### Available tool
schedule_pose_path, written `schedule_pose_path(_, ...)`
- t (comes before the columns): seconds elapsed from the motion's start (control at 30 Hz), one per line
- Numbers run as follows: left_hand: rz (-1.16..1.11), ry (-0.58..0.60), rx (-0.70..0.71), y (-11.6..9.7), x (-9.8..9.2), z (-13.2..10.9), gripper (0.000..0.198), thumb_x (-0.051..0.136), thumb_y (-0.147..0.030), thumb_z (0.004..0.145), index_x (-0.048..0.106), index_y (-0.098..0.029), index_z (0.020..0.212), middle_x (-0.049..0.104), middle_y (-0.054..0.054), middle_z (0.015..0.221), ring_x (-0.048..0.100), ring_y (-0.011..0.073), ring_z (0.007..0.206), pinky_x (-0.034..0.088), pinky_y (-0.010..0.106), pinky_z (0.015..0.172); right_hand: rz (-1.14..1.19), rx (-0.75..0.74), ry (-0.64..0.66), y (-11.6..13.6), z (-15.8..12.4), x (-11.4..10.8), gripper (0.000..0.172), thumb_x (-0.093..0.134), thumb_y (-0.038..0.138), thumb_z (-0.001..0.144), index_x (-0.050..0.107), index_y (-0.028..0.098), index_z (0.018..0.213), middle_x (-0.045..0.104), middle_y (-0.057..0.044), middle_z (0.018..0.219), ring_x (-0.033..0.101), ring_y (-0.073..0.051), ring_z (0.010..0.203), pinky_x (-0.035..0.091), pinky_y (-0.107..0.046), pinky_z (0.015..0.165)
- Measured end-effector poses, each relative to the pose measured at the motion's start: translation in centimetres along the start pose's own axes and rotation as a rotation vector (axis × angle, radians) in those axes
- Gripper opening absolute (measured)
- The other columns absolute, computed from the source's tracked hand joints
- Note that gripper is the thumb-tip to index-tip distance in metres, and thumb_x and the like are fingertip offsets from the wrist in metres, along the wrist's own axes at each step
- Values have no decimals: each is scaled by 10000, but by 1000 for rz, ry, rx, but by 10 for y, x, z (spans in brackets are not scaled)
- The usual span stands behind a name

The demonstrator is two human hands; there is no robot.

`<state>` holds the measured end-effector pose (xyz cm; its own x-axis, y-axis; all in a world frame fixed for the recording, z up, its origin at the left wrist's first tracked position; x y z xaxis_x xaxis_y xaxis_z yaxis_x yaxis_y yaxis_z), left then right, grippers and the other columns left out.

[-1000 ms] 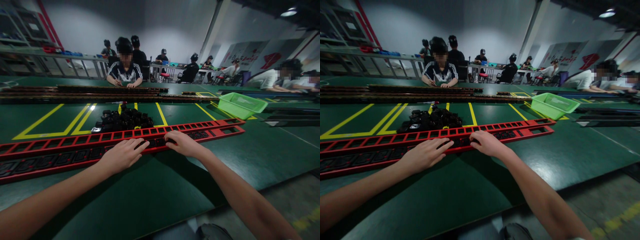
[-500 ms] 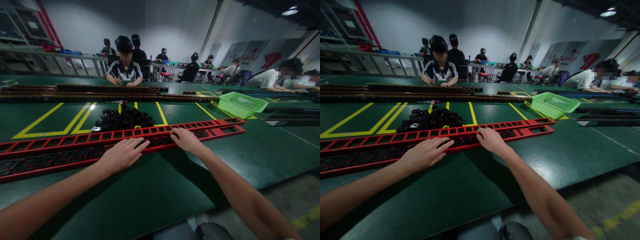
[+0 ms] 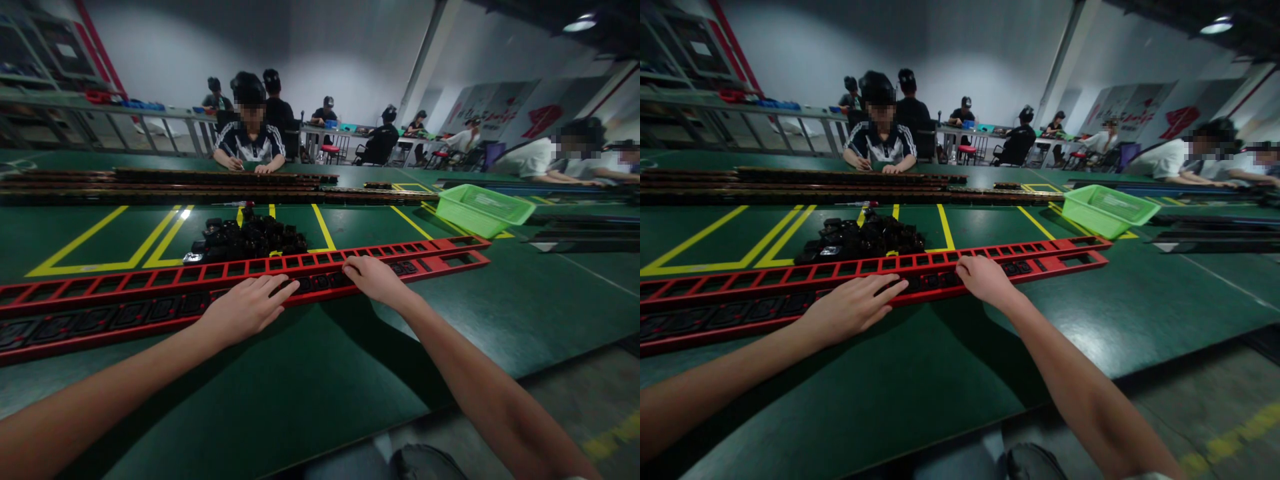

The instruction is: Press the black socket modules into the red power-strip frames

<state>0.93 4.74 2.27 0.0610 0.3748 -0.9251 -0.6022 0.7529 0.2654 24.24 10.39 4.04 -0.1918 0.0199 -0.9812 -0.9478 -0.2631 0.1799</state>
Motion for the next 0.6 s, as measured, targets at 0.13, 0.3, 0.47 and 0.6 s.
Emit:
schedule_pose_path(0.13,-8,-8,-1,0,0,0,496,464,-293,1010,440,-208,1497,576,146,1400,599,290,1217,516,418,965,0,-3,7,1,0,0,272,433,273,1012,680,188,934,734,-84,961,650,-210,869,358,-287,704)
schedule_pose_path(0.3,4,-16,11,-1,0,0,492,457,-297,1012,445,-195,1494,583,155,1388,606,297,1207,532,426,952,-4,-18,-3,3,-1,-1,286,419,274,1021,672,188,922,727,-82,944,642,-203,846,358,-286,700)
schedule_pose_path(0.47,-17,3,-7,1,1,0,507,449,-303,1016,418,-207,1514,566,145,1413,597,303,1222,535,431,949,3,-13,-7,3,-1,-2,284,427,283,1015,685,186,946,725,-93,956,639,-213,856,361,-298,704)
schedule_pose_path(0.6,-17,13,-3,0,1,0,503,448,-296,1016,425,-204,1511,568,154,1409,599,300,1219,532,435,954,4,4,-3,4,-1,-2,283,433,279,1012,691,187,941,731,-92,957,642,-215,861,365,-300,707)
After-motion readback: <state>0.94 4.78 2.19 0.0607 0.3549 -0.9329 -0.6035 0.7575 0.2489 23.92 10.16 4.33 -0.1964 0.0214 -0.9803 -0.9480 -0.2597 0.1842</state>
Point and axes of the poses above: each hand's wrist, its own z-axis towards the middle knuckle, its own x-axis out of the palm, y = z × x, the point moved 7 cm from there along z, towards the middle knuckle
